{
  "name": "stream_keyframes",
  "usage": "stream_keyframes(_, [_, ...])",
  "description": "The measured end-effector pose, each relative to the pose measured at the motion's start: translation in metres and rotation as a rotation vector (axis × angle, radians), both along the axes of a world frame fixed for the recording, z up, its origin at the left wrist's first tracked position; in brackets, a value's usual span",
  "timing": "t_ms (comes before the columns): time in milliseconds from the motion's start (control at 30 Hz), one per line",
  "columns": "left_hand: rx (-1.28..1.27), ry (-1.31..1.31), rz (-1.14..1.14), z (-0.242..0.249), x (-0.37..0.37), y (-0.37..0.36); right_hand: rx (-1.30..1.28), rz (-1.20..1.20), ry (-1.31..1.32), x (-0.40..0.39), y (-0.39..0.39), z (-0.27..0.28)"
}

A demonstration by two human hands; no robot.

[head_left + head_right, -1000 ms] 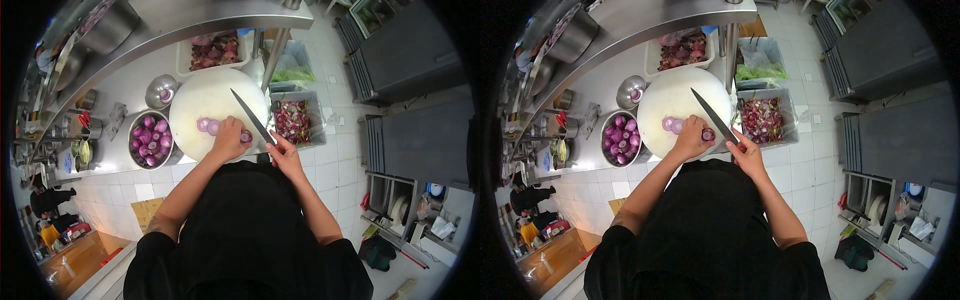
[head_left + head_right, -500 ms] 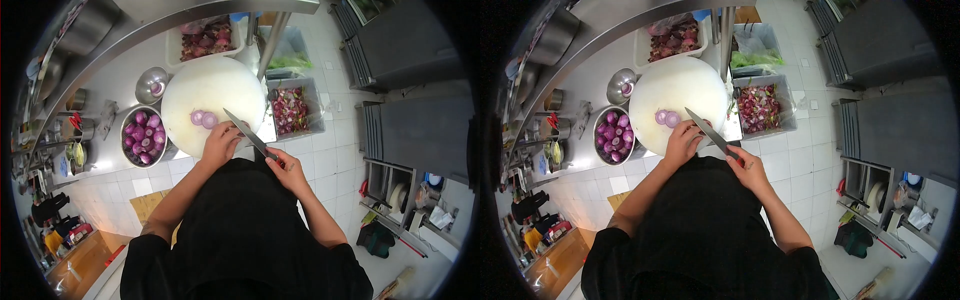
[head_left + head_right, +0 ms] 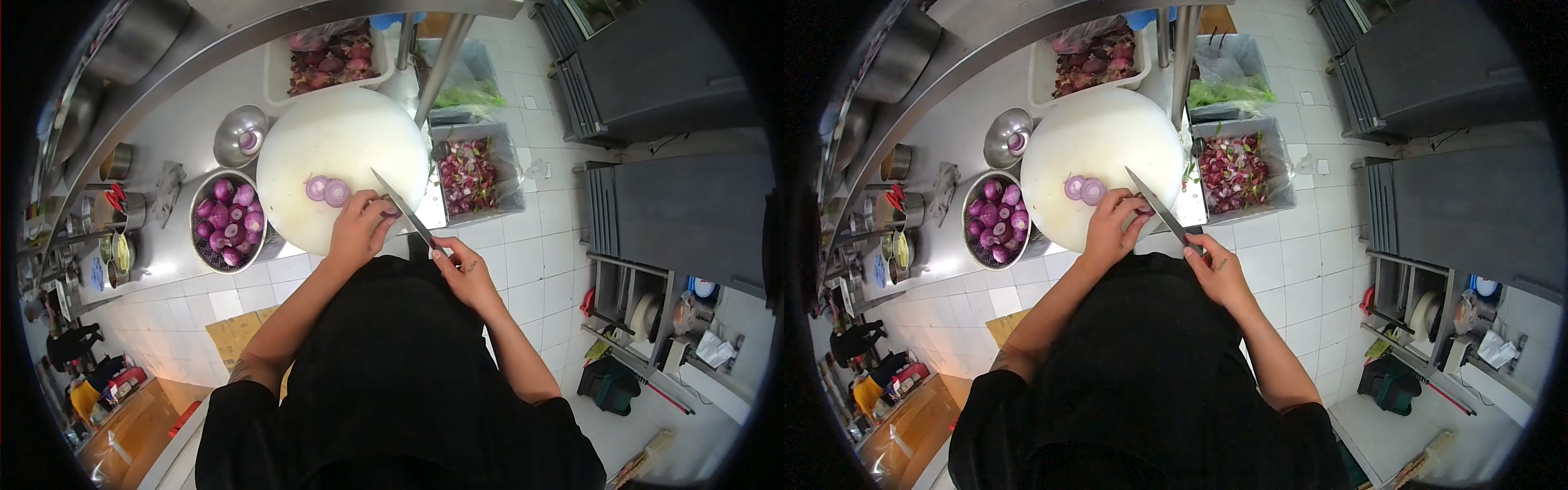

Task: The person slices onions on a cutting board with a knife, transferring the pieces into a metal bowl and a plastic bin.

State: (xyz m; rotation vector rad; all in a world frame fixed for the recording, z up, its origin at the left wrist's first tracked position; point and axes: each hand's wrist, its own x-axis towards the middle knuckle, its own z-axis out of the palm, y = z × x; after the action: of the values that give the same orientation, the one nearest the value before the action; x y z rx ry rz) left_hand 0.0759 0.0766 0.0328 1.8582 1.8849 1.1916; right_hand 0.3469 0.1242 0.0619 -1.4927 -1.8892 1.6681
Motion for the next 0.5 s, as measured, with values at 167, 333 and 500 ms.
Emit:
stream_keyframes(167, [-0.105, -0.017, 0.068, 0.0, 0.005, 0.005, -0.447, -0.133, 0.095, 0.006, 0.022, 0.031])
stream_keyframes(333, [-0.228, 0.113, 0.109, 0.007, 0.015, 0.017, -0.208, -0.228, 0.091, 0.035, 0.03, 0.017])
stream_keyframes(500, [-0.385, 0.017, -0.052, 0.017, 0.0, 0.02, 0.073, -0.115, 0.064, 0.038, 0.036, -0.004])
